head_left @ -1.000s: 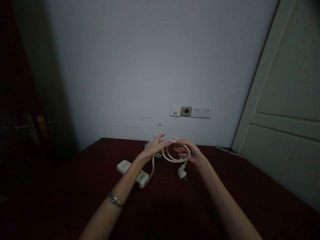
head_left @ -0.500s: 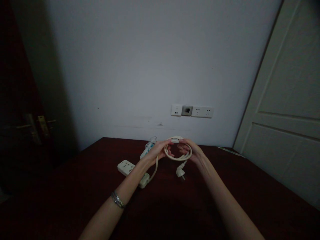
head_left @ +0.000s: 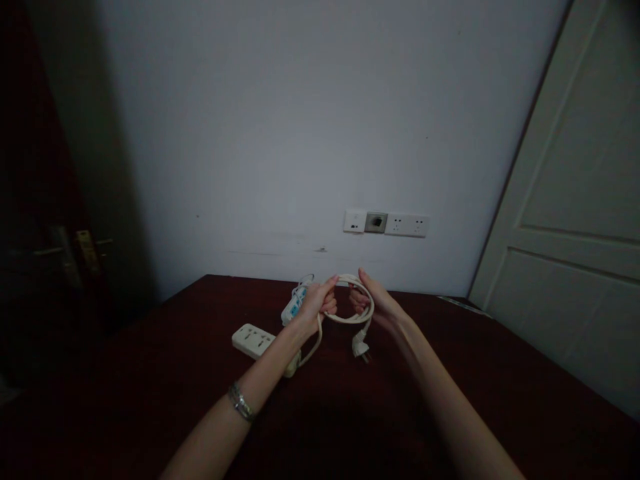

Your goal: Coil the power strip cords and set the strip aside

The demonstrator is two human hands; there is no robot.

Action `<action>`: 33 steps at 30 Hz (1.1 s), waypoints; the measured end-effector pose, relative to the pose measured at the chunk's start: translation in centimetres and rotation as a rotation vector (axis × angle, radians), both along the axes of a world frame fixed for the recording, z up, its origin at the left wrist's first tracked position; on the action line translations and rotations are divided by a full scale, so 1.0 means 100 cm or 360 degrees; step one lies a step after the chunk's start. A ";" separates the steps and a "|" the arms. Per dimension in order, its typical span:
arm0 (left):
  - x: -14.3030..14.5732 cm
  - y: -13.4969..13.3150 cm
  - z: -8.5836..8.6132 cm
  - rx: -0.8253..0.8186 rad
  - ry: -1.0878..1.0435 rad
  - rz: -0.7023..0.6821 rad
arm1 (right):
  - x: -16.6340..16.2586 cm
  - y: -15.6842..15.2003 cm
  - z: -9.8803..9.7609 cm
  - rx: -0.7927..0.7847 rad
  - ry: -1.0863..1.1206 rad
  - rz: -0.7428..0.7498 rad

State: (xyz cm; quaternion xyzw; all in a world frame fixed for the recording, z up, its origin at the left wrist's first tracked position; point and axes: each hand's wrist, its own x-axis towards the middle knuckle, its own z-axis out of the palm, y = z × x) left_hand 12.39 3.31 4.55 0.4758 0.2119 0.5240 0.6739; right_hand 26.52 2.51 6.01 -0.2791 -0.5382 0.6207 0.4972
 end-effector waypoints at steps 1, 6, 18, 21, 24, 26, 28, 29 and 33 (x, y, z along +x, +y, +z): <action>0.001 0.000 0.000 0.0013 0.0014 0.0075 | -0.001 -0.001 0.001 0.0011 -0.0017 0.0000; 0.002 0.000 -0.001 0.0059 0.0097 0.0351 | -0.003 -0.003 -0.001 0.0124 -0.0046 0.0039; 0.001 -0.010 -0.002 0.0498 0.0332 0.0649 | 0.007 -0.007 -0.001 0.0368 -0.0083 0.0206; 0.000 -0.011 0.000 0.0725 0.0488 0.0733 | 0.008 -0.003 -0.002 0.0324 0.0000 0.0201; -0.004 -0.009 0.002 0.0992 0.0656 0.0935 | 0.009 -0.001 -0.003 0.0324 0.0002 0.0174; -0.007 -0.008 0.003 0.1118 0.0783 0.1009 | 0.008 -0.001 -0.004 0.0312 0.0007 0.0162; -0.009 -0.008 0.005 0.1175 0.0910 0.1032 | 0.007 -0.001 -0.004 0.0271 0.0032 0.0166; -0.010 -0.009 0.006 0.1185 0.0963 0.1040 | 0.006 -0.002 -0.004 0.0243 0.0050 0.0173; -0.009 -0.011 0.005 0.1099 0.0992 0.1038 | -0.001 -0.005 0.000 0.0086 0.0132 0.0199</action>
